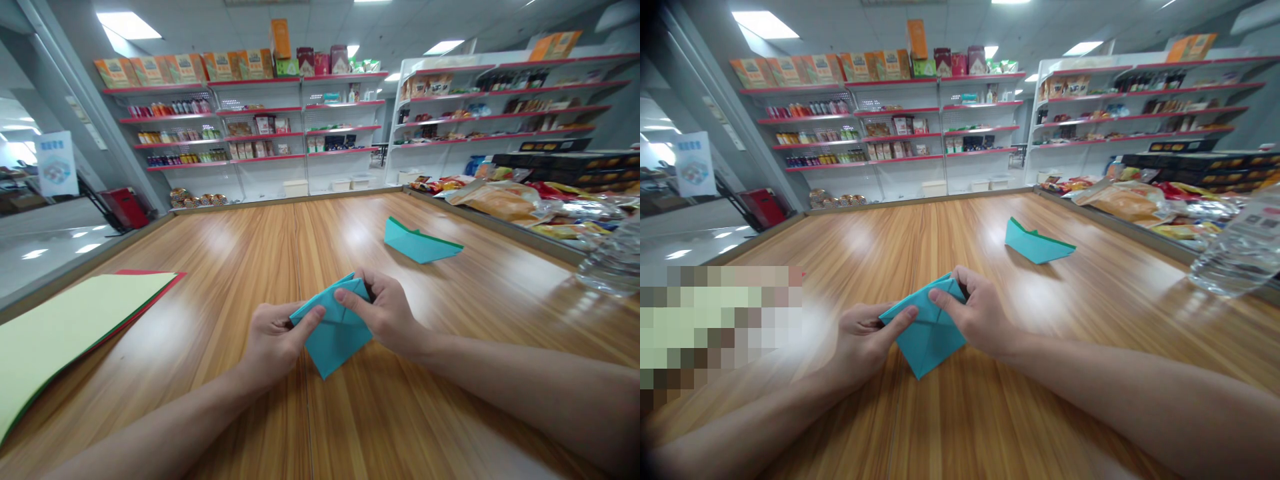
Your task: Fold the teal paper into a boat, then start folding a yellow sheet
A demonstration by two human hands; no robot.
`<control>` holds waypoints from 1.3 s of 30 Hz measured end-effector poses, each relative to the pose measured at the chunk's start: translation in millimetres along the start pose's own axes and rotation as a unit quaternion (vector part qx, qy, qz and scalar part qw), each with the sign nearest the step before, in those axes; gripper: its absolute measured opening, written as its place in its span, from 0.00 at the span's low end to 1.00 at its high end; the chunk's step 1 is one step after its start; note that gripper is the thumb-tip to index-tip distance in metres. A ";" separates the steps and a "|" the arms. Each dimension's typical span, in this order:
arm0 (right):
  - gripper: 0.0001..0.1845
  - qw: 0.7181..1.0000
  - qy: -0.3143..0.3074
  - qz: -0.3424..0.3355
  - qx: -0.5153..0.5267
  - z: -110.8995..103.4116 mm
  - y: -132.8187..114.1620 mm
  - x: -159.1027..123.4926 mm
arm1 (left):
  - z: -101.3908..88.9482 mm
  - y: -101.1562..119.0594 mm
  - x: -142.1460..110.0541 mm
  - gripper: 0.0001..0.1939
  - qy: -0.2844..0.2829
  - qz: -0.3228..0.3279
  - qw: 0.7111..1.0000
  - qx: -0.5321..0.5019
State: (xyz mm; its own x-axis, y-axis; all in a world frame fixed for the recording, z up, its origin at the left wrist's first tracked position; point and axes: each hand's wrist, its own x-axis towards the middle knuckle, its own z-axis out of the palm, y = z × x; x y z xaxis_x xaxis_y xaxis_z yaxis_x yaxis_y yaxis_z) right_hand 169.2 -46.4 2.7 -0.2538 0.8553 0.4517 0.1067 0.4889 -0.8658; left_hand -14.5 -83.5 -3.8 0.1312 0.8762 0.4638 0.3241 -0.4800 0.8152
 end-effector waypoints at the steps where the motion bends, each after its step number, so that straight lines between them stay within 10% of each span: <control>1: 0.18 1.000 0.003 0.001 0.008 0.8 0.7 0.1 | -0.2 0.4 -0.1 0.17 0.002 0.000 1.000 0.003; 12: 0.14 0.990 -0.039 0.081 0.109 -0.9 -0.1 9.0 | -2.9 -3.3 1.7 0.18 -0.019 0.000 1.000 -0.018; 18: 0.13 0.987 -0.071 0.077 0.124 -3.0 1.6 11.4 | -10.9 -6.4 9.1 0.22 -0.006 0.273 0.953 0.133; 22: 0.13 0.986 -0.087 0.080 0.117 -5.3 2.7 13.6 | -12.4 -10.8 9.5 0.22 0.019 0.313 0.937 0.152; 26: 0.11 0.992 -0.083 0.071 0.055 -6.3 1.5 12.7 | -14.2 -9.1 12.2 0.22 -0.107 0.142 0.980 0.089; 30: 0.10 0.990 -0.122 0.068 -0.021 -2.9 2.1 9.7 | -15.3 -6.0 17.8 0.22 -0.286 -0.085 0.954 -0.019; 39: 0.24 0.972 -0.222 0.079 0.008 -6.9 11.6 17.6 | -13.1 -10.1 15.7 0.22 -0.271 -0.132 0.949 -0.094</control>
State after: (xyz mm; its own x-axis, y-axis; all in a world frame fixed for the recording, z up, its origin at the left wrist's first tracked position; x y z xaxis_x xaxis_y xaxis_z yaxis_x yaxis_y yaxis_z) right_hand 172.6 -24.5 2.1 -0.6250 0.7600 0.1782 0.1644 0.3513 -0.9217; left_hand -28.0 -65.5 -0.2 0.5474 0.8364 0.0296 0.2469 -0.1952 0.9492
